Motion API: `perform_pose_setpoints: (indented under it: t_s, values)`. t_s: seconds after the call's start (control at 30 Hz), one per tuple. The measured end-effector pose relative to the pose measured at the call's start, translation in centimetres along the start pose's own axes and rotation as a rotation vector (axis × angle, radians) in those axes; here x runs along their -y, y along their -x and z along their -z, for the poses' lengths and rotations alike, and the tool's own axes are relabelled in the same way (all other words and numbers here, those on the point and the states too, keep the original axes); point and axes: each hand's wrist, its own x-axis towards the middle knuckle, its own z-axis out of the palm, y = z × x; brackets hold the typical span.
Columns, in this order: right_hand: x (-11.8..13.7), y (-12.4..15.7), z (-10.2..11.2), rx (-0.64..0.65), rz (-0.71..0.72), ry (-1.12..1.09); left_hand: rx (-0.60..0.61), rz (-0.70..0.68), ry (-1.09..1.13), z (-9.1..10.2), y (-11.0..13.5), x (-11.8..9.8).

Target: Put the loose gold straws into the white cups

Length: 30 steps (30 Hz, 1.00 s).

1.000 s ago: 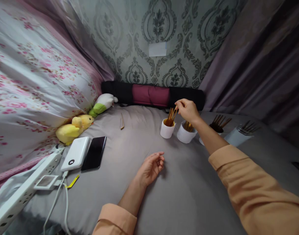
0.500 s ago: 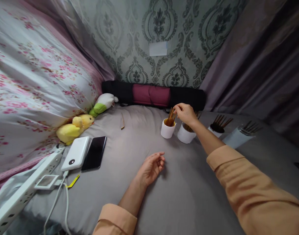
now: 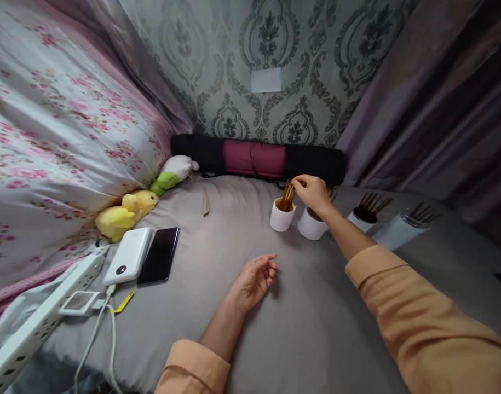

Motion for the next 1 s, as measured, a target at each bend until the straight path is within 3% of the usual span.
perform_pose_setpoints:
  t_s: [1.0]
  values:
    - [-0.46, 0.17, 1.02, -0.04, -0.099, -0.032, 0.012, -0.005, 0.001, 0.14, -0.07, 0.01]
